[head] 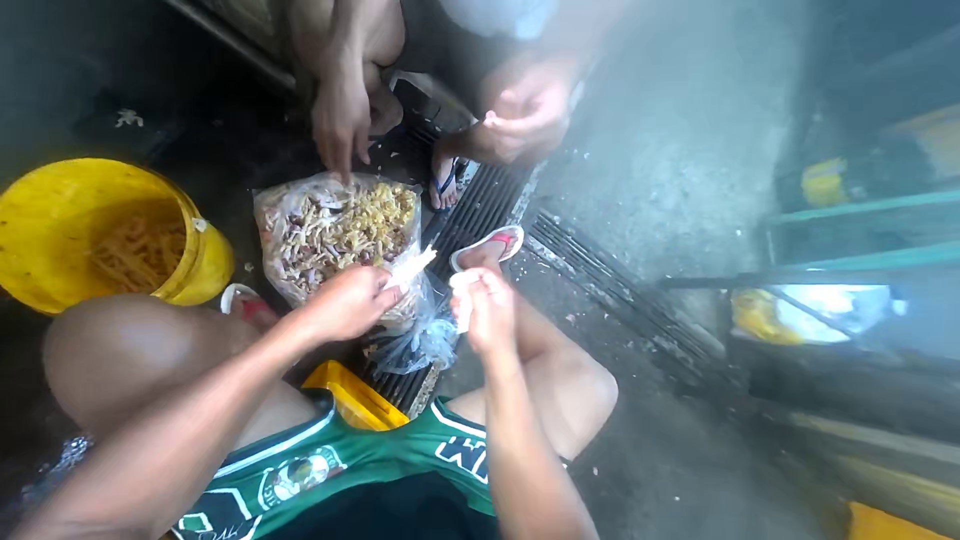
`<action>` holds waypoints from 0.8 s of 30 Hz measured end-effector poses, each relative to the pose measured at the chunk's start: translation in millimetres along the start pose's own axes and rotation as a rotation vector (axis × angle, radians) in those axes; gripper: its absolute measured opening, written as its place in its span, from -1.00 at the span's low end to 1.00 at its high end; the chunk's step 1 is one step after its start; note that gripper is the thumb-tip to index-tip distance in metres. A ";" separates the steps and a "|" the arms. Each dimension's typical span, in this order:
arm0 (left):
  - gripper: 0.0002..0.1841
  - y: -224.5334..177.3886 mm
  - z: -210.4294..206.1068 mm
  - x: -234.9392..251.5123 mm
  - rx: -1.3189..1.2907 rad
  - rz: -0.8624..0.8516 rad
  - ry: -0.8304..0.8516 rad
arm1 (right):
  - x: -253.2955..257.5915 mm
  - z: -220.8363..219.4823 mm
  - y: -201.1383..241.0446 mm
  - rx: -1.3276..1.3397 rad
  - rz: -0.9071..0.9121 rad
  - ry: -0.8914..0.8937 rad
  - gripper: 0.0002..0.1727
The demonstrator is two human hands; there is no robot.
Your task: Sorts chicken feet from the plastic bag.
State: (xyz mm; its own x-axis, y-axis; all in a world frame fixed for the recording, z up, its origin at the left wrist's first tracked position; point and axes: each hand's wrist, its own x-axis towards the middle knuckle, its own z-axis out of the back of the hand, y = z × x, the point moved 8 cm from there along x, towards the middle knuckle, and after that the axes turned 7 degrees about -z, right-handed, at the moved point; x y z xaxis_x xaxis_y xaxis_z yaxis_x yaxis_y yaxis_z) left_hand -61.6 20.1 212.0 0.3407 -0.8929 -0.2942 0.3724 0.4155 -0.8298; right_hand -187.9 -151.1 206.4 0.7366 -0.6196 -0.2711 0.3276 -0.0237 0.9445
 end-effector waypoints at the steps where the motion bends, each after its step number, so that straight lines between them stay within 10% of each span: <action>1: -0.55 -2.8 -4.7 1.1 0.053 -0.011 0.007 | -3.4 -19.4 -3.1 -0.083 -0.029 0.046 -0.67; 9: -0.52 -10.1 -26.9 1.6 0.304 -0.152 0.109 | -4.0 -50.2 -0.7 -0.339 0.067 -0.074 -0.65; 15: -0.55 -13.6 -21.7 -22.1 0.221 -0.226 0.157 | 45.2 50.5 -43.7 0.037 -0.130 -0.310 -0.66; 24: -0.78 -10.6 5.4 -12.3 0.348 -0.321 -0.076 | 9.9 13.6 -45.5 0.360 -0.120 0.046 -0.66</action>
State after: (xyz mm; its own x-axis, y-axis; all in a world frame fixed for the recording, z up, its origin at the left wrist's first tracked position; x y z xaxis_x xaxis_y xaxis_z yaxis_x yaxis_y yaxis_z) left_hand -65.1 27.7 227.0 0.2183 -0.9759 -0.0031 0.7318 0.1658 -0.6611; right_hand -203.6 -166.8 163.2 0.7344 -0.5597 -0.3840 0.1902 -0.3733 0.9080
